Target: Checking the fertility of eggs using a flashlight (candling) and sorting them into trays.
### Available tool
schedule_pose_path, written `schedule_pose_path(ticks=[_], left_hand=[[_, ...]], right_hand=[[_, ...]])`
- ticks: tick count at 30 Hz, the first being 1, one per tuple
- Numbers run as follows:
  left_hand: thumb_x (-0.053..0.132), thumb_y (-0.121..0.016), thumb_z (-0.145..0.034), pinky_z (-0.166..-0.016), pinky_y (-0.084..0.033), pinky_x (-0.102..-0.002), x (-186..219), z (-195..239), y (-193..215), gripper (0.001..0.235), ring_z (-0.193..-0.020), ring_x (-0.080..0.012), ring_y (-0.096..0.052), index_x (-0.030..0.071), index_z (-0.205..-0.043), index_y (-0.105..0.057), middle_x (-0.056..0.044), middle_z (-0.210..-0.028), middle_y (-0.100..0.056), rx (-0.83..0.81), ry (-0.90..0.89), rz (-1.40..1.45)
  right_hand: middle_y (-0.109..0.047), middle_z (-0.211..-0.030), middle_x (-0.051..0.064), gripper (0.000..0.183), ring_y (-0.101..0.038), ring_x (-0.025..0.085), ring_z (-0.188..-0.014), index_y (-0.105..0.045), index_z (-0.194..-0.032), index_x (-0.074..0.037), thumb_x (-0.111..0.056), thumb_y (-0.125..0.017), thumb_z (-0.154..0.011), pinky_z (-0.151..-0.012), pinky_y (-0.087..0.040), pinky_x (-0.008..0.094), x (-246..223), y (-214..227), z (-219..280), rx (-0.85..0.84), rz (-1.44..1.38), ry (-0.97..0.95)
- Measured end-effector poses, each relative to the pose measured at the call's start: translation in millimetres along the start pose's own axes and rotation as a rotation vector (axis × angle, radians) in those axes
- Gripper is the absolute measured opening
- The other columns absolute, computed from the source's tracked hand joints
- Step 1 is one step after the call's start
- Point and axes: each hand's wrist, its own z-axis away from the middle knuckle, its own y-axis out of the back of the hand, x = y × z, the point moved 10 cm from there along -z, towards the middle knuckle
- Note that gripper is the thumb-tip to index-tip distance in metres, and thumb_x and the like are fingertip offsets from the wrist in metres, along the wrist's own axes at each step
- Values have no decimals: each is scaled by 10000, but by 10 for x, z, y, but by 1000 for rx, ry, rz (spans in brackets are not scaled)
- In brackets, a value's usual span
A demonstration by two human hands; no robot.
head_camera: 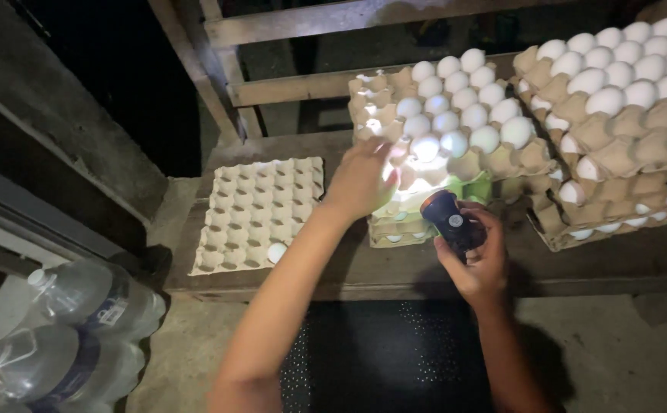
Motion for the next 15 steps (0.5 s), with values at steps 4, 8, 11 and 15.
schedule_pose_path(ticks=[4,8,11,15], left_hand=[[145,-669,-852,-1039,-466,-466,67,-346,-240,390,-1200,-353,-589,76,-1235,-652,-155,-1290,-634,-24,20,-11],[190,-700,-848,-1058,-454,-468,18,-512,-524,468,-1213,-362,-562,81,-1296,-623,-155,-1307,-603,-109,82,-26],[199,-716,-827,-1050,-439,-478,6,-569,-650,554,-1230,-380,-523,74,-1351,-586,-158,-1342,-571,-173,141,-68],[191,-735,-804,-1066,-434,-480,-86,-589,-766,600,-1265,-392,-492,71,-1370,-577,-178,-1369,-551,-200,205,-116]], right_hand=[[-496,-1455,152,591,-539,226,-1317,-432,-1352,-23,122,-720,-856,-1116,-473,357,46,154,22,42,31,-37],[-508,-1465,152,600,-553,229,-1319,-430,-1384,-12,116,-711,-869,-1117,-479,354,68,231,13,51,-6,-61],[-524,-1448,150,612,-573,229,-1297,-439,-1406,-1,112,-715,-872,-1088,-503,347,56,267,1,54,2,-50],[-526,-1446,149,619,-598,228,-1267,-448,-1396,7,98,-729,-853,-1021,-545,341,71,290,-3,67,54,-40]])
